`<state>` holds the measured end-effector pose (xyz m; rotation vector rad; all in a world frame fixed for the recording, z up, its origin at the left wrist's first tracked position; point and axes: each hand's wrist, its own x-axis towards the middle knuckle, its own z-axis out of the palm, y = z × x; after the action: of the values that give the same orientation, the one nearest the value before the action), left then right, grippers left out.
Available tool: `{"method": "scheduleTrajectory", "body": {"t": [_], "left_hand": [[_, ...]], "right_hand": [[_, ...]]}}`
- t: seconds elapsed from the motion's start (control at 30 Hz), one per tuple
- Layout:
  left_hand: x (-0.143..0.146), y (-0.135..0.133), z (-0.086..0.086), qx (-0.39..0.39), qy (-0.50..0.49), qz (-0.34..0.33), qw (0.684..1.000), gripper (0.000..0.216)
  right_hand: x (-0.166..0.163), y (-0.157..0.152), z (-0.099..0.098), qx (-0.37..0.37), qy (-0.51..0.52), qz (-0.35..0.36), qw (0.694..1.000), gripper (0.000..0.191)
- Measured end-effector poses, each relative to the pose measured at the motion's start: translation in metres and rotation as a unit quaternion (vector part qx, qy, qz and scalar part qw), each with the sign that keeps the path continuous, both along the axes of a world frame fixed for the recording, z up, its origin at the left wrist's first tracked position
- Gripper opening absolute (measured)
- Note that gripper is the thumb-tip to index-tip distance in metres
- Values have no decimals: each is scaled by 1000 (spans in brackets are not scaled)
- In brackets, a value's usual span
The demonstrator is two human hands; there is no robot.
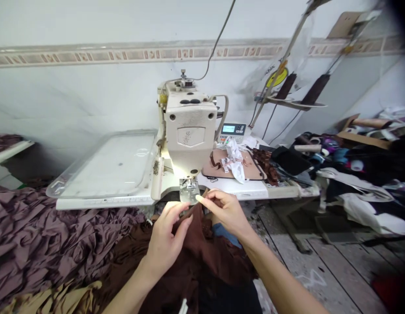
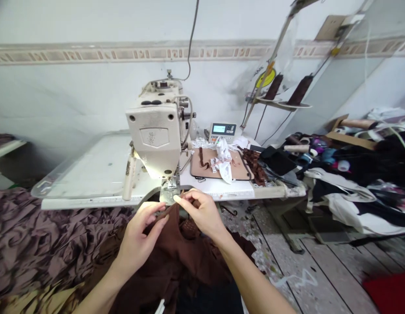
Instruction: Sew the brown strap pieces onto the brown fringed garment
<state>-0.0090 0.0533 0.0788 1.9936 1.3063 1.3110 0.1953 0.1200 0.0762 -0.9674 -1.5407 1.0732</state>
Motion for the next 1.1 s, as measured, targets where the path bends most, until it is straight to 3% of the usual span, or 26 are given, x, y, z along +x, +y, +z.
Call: {"method": "scheduleTrajectory", "body": {"t": [0.1, 0.23, 0.33, 0.5, 0.57, 0.67, 0.73, 0.8, 0.87, 0.97, 1.1], "left_hand": [[-8, 13, -4, 161, 176, -29, 971, 50], [-3, 23, -12, 219, 317, 0, 923, 49], [12, 20, -18, 236, 333, 73, 910, 45], [36, 15, -27, 228, 327, 165, 902, 49], [35, 15, -29, 222, 310, 156, 911, 52], [19, 18, -30, 212, 272, 103, 933, 53], [5, 21, -32, 206, 251, 63, 944, 53], [-7, 24, -33, 203, 243, 35, 948, 52], [-13, 24, -33, 211, 242, 37, 946, 50], [-10, 18, -33, 251, 239, 92, 933, 46], [2, 3, -38, 301, 229, 147, 914, 54]], "right_hand": [[-8, 16, -8, 14, -18, -30, 999, 33], [-23, 31, -23, -85, 109, -53, 989, 34], [-35, 38, -27, -126, 166, -99, 973, 43], [-40, 24, -33, -130, 143, -149, 970, 48], [-35, 11, -46, -139, 102, -136, 976, 54], [-19, -2, -77, -161, 28, -40, 986, 70], [-4, 0, -97, -162, -29, 17, 986, 75], [12, 12, -107, -126, -92, 19, 988, 70], [29, 34, -105, -64, -163, -20, 984, 56], [50, 80, -84, 6, -232, -99, 968, 33], [63, 144, -53, 55, -298, -173, 937, 37]]}}
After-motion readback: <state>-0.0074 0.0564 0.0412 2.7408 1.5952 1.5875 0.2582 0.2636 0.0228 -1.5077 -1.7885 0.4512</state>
